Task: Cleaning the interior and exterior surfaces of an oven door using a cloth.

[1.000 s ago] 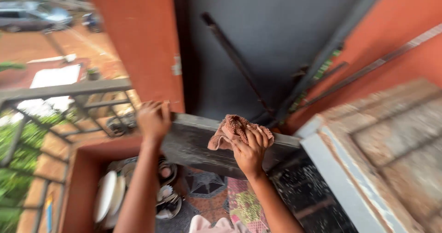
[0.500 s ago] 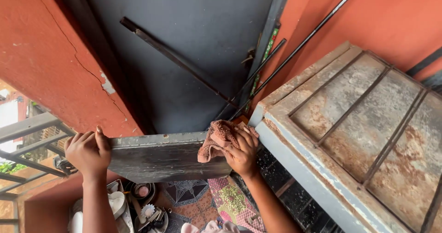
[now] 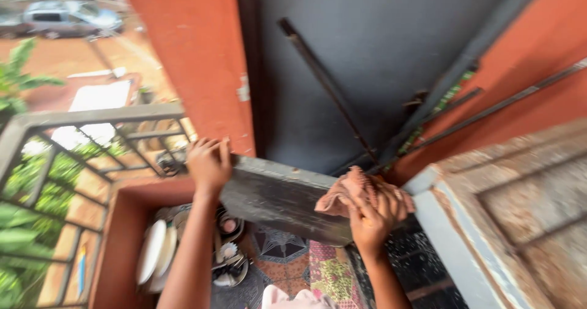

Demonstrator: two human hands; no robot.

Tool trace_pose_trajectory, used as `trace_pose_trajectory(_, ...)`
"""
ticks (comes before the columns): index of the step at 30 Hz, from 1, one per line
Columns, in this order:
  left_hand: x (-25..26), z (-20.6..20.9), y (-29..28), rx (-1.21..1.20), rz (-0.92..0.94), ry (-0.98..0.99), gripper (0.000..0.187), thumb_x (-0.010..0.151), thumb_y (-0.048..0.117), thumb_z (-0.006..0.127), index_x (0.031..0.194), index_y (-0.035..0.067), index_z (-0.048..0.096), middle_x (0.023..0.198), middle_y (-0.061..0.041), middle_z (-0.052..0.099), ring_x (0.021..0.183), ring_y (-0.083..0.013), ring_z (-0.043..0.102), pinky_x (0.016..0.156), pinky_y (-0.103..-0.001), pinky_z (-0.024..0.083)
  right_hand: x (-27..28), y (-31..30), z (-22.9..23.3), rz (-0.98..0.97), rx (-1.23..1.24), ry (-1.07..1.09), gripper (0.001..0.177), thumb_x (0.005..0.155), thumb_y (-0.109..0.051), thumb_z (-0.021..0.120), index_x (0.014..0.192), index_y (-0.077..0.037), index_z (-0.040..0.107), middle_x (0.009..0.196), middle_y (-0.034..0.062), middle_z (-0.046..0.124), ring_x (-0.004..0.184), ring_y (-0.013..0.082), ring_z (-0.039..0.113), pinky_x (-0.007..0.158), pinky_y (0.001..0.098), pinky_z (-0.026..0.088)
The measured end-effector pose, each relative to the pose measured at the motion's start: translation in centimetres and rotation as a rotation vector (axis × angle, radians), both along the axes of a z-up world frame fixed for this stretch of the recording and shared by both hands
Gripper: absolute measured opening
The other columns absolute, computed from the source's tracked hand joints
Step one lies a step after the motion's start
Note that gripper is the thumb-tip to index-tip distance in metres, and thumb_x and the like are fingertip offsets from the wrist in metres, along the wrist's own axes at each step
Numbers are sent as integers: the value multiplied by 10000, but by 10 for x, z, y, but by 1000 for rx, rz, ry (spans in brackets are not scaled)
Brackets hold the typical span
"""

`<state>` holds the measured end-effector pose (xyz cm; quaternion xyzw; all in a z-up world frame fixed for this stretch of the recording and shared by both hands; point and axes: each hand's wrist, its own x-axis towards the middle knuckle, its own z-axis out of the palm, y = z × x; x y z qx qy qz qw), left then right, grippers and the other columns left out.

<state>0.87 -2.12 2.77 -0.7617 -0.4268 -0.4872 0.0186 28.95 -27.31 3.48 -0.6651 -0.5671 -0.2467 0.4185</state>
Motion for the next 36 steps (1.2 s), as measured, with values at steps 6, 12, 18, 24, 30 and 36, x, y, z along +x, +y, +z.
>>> trace_pose_trajectory(6,7,3,4,32,12,-5,344,980,168,615,674,36,701,750,-102,699,763,-309,631,859,-432,458,-16,18,-17,-130,0,-73,240,821,-261,838,1032,-152,806,1192,116,705,1178,330,578,1106,525,333)
trace_pose_trajectory(12,8,3,3,54,-4,-7,367,971,154,608,626,37,641,659,-85,625,695,-309,576,801,-422,446,-52,57,-37,-39,12,-61,190,860,-250,807,1035,-178,801,1227,99,712,1233,309,595,1196,513,339)
trace_pose_trajectory(18,7,2,4,51,-10,-4,371,972,149,601,620,37,643,651,-96,619,694,-311,576,806,-425,445,-97,95,-26,29,9,-141,145,839,-299,823,946,-202,812,1071,74,705,1160,288,600,1161,531,329)
trace_pose_trajectory(24,6,-3,9,36,-32,-20,348,978,173,605,683,24,714,750,-107,705,757,-307,628,834,-431,449,-118,113,-32,49,37,-157,139,887,-298,814,964,-183,819,1109,61,718,1209,278,604,1128,496,319)
trace_pose_trajectory(30,-8,-27,19,12,-47,26,348,1025,217,617,791,2,758,925,-162,753,890,-357,688,869,-449,517,-103,96,-34,93,-7,-71,138,854,-287,813,884,-153,797,1162,107,715,1216,289,593,1155,507,339)
trace_pose_trajectory(36,-7,-17,18,38,-86,35,327,1067,175,611,800,36,739,884,-127,726,844,-320,669,882,-425,502,-66,63,-21,135,-30,-100,161,856,-182,775,986,-232,856,1288,80,711,1264,273,576,1142,456,340)
